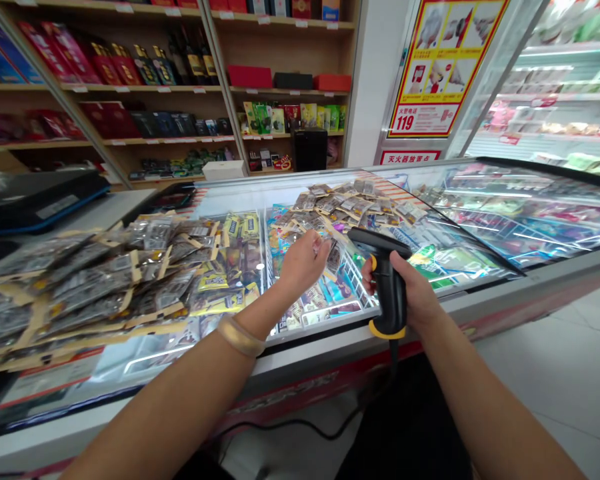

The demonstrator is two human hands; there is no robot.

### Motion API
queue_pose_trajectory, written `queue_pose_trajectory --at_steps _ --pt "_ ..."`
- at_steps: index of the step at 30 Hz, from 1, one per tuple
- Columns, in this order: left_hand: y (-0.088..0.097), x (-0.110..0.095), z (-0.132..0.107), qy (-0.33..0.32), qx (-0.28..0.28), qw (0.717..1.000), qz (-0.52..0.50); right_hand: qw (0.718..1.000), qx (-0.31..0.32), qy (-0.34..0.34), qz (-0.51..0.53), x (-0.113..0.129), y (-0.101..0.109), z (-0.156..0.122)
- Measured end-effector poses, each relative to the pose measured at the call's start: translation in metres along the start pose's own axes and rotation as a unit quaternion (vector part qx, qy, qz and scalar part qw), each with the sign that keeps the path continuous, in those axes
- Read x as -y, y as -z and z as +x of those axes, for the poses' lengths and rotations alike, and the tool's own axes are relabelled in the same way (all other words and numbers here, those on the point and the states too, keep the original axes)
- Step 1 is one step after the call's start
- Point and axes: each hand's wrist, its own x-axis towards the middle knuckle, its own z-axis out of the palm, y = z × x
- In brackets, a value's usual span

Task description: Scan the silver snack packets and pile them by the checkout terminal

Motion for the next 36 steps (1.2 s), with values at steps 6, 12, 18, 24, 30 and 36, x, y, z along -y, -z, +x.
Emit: queue_pose_trajectory --at_steps 6,12,18,24,30,36 --pt "0.004 0.011 0.006 0.019 -0.142 0.979 -0.142 0.997 0.064 -0.017 -0.025 0.002 0.001 -0.004" --pt "0.008 0.015 0.009 0.04 -0.178 0.966 -0.184 0.991 0.114 -0.012 -0.068 0.002 0.0 -0.006" --pt "0.009 0.012 0.009 0.042 -0.172 0.966 -0.189 0.992 0.102 -0.022 -0.07 0.001 0.001 -0.005" --pt "0.009 0.013 0.008 0.041 -0.173 0.968 -0.176 0.993 0.091 -0.036 -0.06 0.0 0.002 -0.004" --pt "0.007 0.014 0.01 0.043 -0.178 0.966 -0.181 0.993 0.097 -0.041 -0.058 0.003 0.002 -0.005" --pt "0.062 0.018 0.003 0.047 -0.236 0.951 -0.196 0.995 0.073 0.003 -0.063 0.005 -0.016 -0.005"
